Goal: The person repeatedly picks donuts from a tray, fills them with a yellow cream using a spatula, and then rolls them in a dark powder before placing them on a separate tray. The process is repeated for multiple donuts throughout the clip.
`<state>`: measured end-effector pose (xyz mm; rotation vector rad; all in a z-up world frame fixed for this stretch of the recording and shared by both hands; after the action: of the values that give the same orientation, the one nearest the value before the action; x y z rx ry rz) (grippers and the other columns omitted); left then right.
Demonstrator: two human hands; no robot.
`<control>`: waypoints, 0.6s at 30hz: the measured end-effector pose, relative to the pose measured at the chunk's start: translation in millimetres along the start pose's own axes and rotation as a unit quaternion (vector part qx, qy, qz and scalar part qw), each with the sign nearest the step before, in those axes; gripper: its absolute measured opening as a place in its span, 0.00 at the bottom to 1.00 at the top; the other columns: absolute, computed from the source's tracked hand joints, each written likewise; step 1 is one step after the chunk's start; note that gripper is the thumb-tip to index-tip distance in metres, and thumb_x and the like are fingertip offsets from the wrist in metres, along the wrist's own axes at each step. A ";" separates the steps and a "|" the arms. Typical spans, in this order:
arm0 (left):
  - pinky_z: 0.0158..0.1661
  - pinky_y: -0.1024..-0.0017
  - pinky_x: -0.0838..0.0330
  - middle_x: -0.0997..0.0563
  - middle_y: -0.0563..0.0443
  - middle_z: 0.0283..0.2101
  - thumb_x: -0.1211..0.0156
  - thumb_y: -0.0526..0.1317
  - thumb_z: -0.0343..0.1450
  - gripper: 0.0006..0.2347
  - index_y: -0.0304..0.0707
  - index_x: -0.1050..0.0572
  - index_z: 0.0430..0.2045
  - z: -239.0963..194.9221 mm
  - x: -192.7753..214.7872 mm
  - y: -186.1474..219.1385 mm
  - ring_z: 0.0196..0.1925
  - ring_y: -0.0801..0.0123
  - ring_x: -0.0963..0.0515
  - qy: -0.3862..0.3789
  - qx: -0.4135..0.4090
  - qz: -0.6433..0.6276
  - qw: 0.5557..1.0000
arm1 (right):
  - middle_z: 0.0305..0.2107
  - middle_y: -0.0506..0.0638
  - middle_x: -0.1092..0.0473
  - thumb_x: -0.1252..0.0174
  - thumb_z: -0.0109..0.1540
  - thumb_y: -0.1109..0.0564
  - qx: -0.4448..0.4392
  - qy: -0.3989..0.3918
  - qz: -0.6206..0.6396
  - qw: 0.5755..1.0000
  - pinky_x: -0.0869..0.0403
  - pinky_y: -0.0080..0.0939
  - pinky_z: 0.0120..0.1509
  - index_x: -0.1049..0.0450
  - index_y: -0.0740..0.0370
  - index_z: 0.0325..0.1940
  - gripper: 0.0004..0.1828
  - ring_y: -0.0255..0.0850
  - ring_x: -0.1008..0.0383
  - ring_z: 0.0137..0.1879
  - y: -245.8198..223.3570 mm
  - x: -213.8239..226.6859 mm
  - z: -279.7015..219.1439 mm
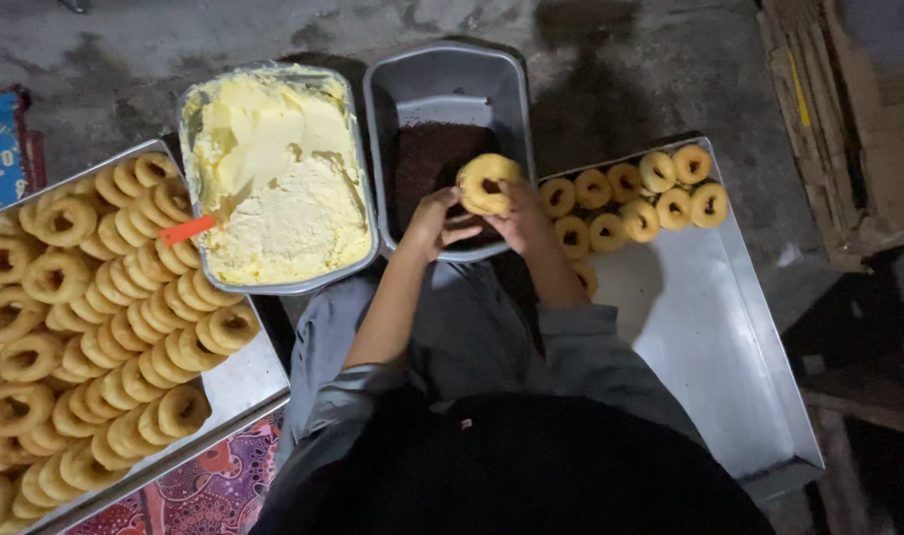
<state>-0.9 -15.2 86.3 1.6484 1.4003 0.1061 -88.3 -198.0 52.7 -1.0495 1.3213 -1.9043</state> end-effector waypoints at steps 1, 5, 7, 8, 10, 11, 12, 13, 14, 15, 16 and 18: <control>0.52 0.48 0.21 0.31 0.37 0.65 0.49 0.45 0.74 0.19 0.37 0.34 0.58 -7.6 -4.0 4.1 0.59 0.47 0.25 0.023 0.032 0.089 0.995 | 0.46 0.58 0.26 0.30 0.56 0.50 0.212 -0.012 -0.211 0.954 0.27 0.53 0.60 0.26 0.63 0.51 0.24 0.54 0.26 0.56 19.7 12.4 -12.0; 0.58 0.49 0.33 0.50 0.18 0.70 0.32 0.41 0.66 0.26 0.33 0.33 0.59 -53.0 5.5 13.1 0.60 0.27 0.33 0.261 -0.295 0.585 0.709 | 0.48 0.53 0.25 0.41 0.64 0.55 -0.213 0.194 0.470 0.834 0.24 0.55 0.58 0.25 0.62 0.55 0.16 0.49 0.24 0.54 86.9 101.9 -66.3; 0.63 0.48 0.37 0.46 0.18 0.67 0.31 0.38 0.67 0.24 0.32 0.29 0.57 -76.9 28.4 8.3 0.65 0.25 0.35 0.282 -0.444 0.542 0.655 | 0.51 0.53 0.26 0.42 0.65 0.59 -0.166 0.240 0.436 0.851 0.21 0.52 0.60 0.26 0.62 0.57 0.16 0.46 0.23 0.56 87.2 153.4 -98.3; 0.64 0.50 0.36 0.43 0.20 0.67 0.34 0.36 0.69 0.21 0.31 0.29 0.57 -87.7 43.2 0.3 0.64 0.30 0.33 0.278 -0.431 0.499 0.699 | 0.52 0.56 0.25 0.39 0.63 0.63 -0.197 0.263 0.402 0.855 0.23 0.46 0.54 0.24 0.67 0.59 0.19 0.49 0.21 0.52 83.2 174.2 -115.5; 0.64 0.53 0.34 0.37 0.26 0.67 0.38 0.32 0.71 0.17 0.30 0.28 0.55 -116.6 79.2 -21.8 0.64 0.37 0.29 0.292 -0.428 0.438 0.734 | 0.49 0.58 0.25 0.35 0.61 0.65 -0.157 0.347 0.318 0.868 0.19 0.47 0.51 0.27 0.68 0.55 0.18 0.48 0.20 0.50 72.1 188.5 -142.0; 0.64 0.54 0.34 0.34 0.28 0.66 0.39 0.30 0.71 0.16 0.30 0.27 0.54 -135.3 100.7 -35.2 0.65 0.39 0.29 0.311 -0.444 0.422 0.727 | 0.47 0.56 0.25 0.35 0.62 0.63 -0.224 0.354 0.260 0.870 0.21 0.46 0.47 0.26 0.68 0.55 0.17 0.47 0.22 0.47 67.1 189.9 -148.1; 0.63 0.58 0.31 0.33 0.31 0.65 0.42 0.30 0.72 0.14 0.31 0.26 0.53 -156.0 122.3 -51.4 0.64 0.44 0.26 0.332 -0.449 0.384 0.735 | 0.45 0.54 0.25 0.34 0.63 0.61 -0.289 0.357 0.198 0.866 0.23 0.46 0.42 0.25 0.67 0.55 0.17 0.46 0.24 0.43 61.6 187.3 -157.8; 0.62 0.61 0.28 0.31 0.34 0.64 0.44 0.30 0.74 0.12 0.32 0.25 0.52 -176.5 143.9 -67.3 0.63 0.48 0.24 0.354 -0.454 0.345 0.741 | 0.44 0.53 0.24 0.35 0.62 0.61 -0.284 0.340 0.239 0.864 0.21 0.47 0.43 0.25 0.67 0.54 0.16 0.46 0.22 0.44 56.8 180.8 -163.4; 0.60 0.61 0.28 0.30 0.34 0.62 0.44 0.29 0.74 0.10 0.31 0.26 0.50 -195.3 166.9 -81.0 0.62 0.48 0.26 0.405 -0.450 0.343 0.718 | 0.44 0.52 0.23 0.36 0.61 0.60 -0.279 0.323 0.279 0.860 0.19 0.48 0.44 0.25 0.66 0.52 0.16 0.46 0.21 0.45 53.8 174.1 -164.7; 0.58 0.61 0.28 0.29 0.34 0.60 0.43 0.28 0.75 0.08 0.30 0.26 0.48 -214.0 189.6 -95.5 0.62 0.48 0.27 0.456 -0.443 0.340 0.693 | 0.43 0.51 0.22 0.37 0.60 0.60 -0.276 0.303 0.317 0.855 0.17 0.49 0.46 0.25 0.65 0.51 0.15 0.46 0.20 0.46 52.0 170.3 -165.3; 0.58 0.61 0.28 0.29 0.34 0.58 0.44 0.28 0.74 0.10 0.27 0.28 0.49 -232.4 215.0 -107.2 0.60 0.49 0.27 0.496 -0.442 0.336 0.668 | 0.43 0.51 0.23 0.36 0.61 0.58 -0.284 0.292 0.282 0.869 0.18 0.48 0.45 0.24 0.65 0.51 0.15 0.45 0.21 0.45 51.7 167.5 -164.4; 0.57 0.60 0.28 0.30 0.35 0.54 0.44 0.30 0.74 0.12 0.25 0.30 0.51 -267.9 266.6 -131.5 0.56 0.50 0.27 0.571 -0.410 0.323 0.634 | 0.43 0.50 0.23 0.35 0.64 0.53 -0.296 0.265 0.206 0.894 0.22 0.46 0.44 0.24 0.64 0.52 0.16 0.44 0.23 0.44 51.5 169.2 -161.9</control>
<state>-164.1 343.9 18.7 1.0809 1.0854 2.1883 -312.6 -275.2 18.4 -0.4208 2.3241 -1.5322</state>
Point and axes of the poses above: each hand's wrist, its own z-axis towards the middle knuckle, its own x-axis out of the back of the hand, y = z × x, the point moved 1 cm from there along z, towards the middle knuckle
